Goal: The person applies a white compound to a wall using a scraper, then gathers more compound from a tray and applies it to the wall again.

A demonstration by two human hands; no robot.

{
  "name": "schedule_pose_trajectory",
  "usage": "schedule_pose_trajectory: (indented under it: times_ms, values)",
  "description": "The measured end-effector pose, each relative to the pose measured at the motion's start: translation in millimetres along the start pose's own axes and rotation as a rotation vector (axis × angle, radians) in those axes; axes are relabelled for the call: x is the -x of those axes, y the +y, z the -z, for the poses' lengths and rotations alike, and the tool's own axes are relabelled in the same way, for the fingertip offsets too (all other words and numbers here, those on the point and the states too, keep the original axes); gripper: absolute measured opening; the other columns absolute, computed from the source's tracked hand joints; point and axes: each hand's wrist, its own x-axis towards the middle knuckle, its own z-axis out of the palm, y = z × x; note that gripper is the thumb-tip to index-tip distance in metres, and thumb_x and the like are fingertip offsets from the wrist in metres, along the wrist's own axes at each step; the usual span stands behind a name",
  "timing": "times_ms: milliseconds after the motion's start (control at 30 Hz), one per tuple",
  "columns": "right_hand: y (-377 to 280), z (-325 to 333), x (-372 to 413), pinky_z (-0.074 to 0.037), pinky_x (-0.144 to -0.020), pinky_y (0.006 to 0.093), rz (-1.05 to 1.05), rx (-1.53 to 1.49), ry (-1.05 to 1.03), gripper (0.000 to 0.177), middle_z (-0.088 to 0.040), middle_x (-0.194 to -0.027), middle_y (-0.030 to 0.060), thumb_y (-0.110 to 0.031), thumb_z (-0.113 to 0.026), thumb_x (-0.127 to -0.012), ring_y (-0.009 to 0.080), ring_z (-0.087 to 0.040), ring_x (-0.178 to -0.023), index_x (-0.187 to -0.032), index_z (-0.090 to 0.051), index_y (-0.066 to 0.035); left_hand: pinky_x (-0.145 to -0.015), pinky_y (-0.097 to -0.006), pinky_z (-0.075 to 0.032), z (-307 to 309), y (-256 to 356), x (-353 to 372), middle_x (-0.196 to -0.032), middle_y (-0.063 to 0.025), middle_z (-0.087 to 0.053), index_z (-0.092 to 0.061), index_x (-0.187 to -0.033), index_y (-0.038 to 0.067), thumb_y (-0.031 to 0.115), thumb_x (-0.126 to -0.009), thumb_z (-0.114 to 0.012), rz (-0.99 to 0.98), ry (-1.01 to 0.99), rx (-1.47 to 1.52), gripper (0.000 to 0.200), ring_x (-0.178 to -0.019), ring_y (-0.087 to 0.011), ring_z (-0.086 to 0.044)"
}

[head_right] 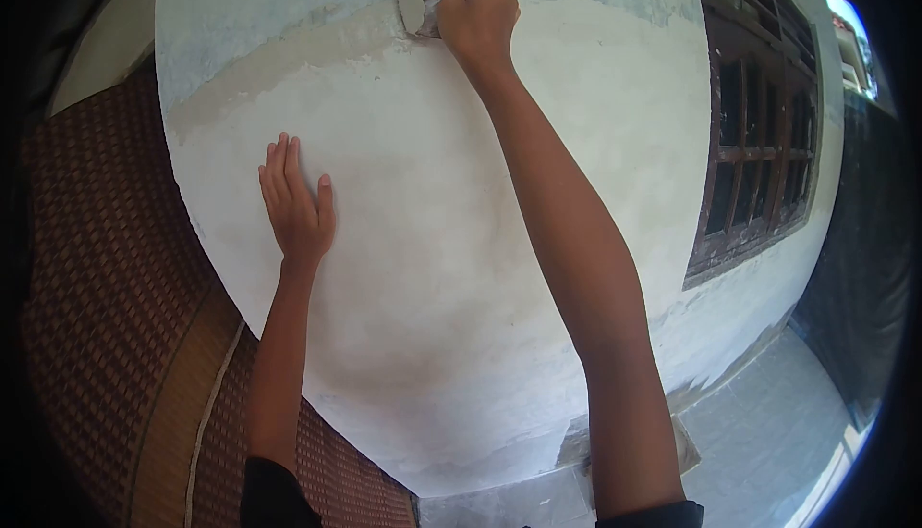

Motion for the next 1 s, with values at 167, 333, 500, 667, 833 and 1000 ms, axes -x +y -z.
schedule_pose_trajectory:
  times_ms: [167, 333, 500, 667, 833, 1000]
  values:
    - [42.2, 14.7, -22.6, -0.057, -0.068, 0.0348, -0.024, 0.129, 0.014, 0.038, -0.068, -0.102, 0.0188, -0.018, -0.066, -0.095, 0.0238, -0.070, -0.078, -0.127, -0.052, -0.002, -0.121, -0.0549, -0.018, -1.3, -2.4, 1.0, -0.157, -0.0163, -0.035, -0.035, -0.151, 0.001, 0.021, -0.098, -0.050, 0.008, -0.006, -0.016, 0.059, -0.149, -0.0350, -0.028]
    - [19.2, 38.3, -19.5, -0.056, -0.074, 0.0348, -0.151, -0.140, 0.027, 0.040, -0.067, -0.105, 0.0162, -0.018, -0.065, -0.096, 0.0208, -0.067, -0.088, -0.129, -0.049, -0.003, -0.121, -0.0549, -0.018, -1.0, -0.9, -0.3, -0.157, -0.0159, -0.035, -0.035, -0.151, 0.002, 0.021, -0.098, -0.049, 0.008, 0.015, -0.017, 0.058, -0.149, -0.0344, -0.027]
    - [40.0, 15.4, -15.8, -0.055, -0.077, 0.0336, 0.010, 0.139, -0.043, 0.039, -0.067, -0.104, 0.0159, -0.022, -0.066, -0.096, 0.0206, -0.068, -0.086, -0.128, -0.054, -0.005, -0.121, -0.0550, -0.017, -0.4, -0.3, 0.7, -0.157, -0.0156, -0.035, -0.035, -0.151, 0.002, 0.022, -0.098, -0.049, 0.009, -0.003, 0.004, 0.058, -0.149, -0.0340, -0.028]
    - [40.1, 43.9, -24.5, -0.058, -0.064, 0.0306, -0.144, -0.125, 0.069, 0.035, -0.067, -0.102, 0.0139, -0.016, -0.064, -0.096, 0.0175, -0.068, -0.078, -0.127, -0.052, -0.004, -0.121, -0.0548, -0.018, -2.6, -1.1, 0.6, -0.157, -0.0147, -0.036, -0.036, -0.151, 0.003, 0.023, -0.099, -0.049, 0.005, 0.022, -0.019, 0.057, -0.149, -0.0335, -0.028]
    - [23.4, 19.7, -7.4, -0.054, -0.083, 0.0352, 0.043, 0.099, -0.038, 0.038, -0.068, -0.105, 0.0166, -0.021, -0.066, -0.095, 0.0213, -0.067, -0.095, -0.128, -0.054, -0.006, -0.121, -0.0547, -0.018, -0.6, -3.1, 1.1, -0.157, -0.0147, -0.036, -0.035, -0.151, 0.003, 0.024, -0.099, -0.049, 0.006, 0.000, -0.011, 0.058, -0.149, -0.0335, -0.028]
    - [37.4, 43.7, -27.5, -0.056, -0.067, 0.0314, -0.141, -0.079, 0.052, 0.038, -0.068, -0.104, 0.0169, -0.018, -0.068, -0.095, 0.0193, -0.068, -0.075, -0.128, -0.053, -0.006, -0.121, -0.0537, -0.020, 0.8, -2.5, -0.7, -0.156, -0.0161, -0.039, -0.038, -0.150, 0.001, 0.023, -0.098, -0.052, 0.002, 0.026, -0.021, 0.058, -0.148, -0.0330, -0.030]
